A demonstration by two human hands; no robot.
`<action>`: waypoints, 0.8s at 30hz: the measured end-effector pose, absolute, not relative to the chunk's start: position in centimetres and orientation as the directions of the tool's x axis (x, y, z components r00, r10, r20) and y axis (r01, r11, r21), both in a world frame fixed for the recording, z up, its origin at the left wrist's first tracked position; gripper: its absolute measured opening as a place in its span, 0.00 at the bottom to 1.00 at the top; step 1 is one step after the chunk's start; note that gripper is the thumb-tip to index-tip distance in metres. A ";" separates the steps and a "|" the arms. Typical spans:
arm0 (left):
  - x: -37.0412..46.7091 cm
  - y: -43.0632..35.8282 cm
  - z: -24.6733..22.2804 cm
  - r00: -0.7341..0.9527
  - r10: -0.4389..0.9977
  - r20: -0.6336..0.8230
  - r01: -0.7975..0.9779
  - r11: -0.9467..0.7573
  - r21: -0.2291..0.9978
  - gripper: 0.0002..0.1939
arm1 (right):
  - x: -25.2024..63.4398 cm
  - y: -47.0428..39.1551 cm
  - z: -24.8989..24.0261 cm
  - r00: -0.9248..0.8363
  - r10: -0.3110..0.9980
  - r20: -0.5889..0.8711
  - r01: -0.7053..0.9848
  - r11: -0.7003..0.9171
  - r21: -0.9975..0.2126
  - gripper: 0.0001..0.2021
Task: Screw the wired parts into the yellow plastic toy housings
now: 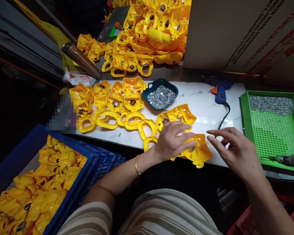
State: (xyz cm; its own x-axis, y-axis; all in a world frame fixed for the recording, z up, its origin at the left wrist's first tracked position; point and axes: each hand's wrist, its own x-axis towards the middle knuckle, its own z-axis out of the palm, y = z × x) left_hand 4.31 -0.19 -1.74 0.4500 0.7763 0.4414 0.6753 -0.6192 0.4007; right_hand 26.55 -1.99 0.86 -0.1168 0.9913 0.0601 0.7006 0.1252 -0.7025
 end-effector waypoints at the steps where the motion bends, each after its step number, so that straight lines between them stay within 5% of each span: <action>1: 3.2 -0.1 -1.6 0.338 0.820 0.461 0.748 -0.532 0.398 0.10 | 25.7 -1.0 1.5 -0.136 0.981 0.139 0.721 0.194 -0.665 0.14; 5: -0.7 0.4 -2.0 0.054 0.859 0.509 0.912 -0.250 0.324 0.07 | 21.0 2.8 2.2 -0.316 0.932 0.180 0.763 0.362 -0.536 0.09; 14: -1.8 -0.2 -3.2 0.049 0.914 0.403 0.931 -0.188 0.314 0.08 | 14.3 5.7 1.6 -0.462 0.886 -0.030 0.872 0.448 -0.195 0.12; 24: -1.7 -0.1 -2.9 0.056 0.936 0.348 0.927 -0.178 0.331 0.07 | 14.3 6.5 1.8 -0.448 0.888 -0.103 0.885 0.424 -0.192 0.12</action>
State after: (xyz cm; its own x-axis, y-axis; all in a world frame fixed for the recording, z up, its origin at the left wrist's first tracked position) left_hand -1.74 -0.08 -2.90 0.0555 0.9358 0.3481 0.9269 -0.1780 0.3305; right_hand 14.28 6.50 1.81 -0.4476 0.8883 -0.1028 0.8852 0.4238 -0.1919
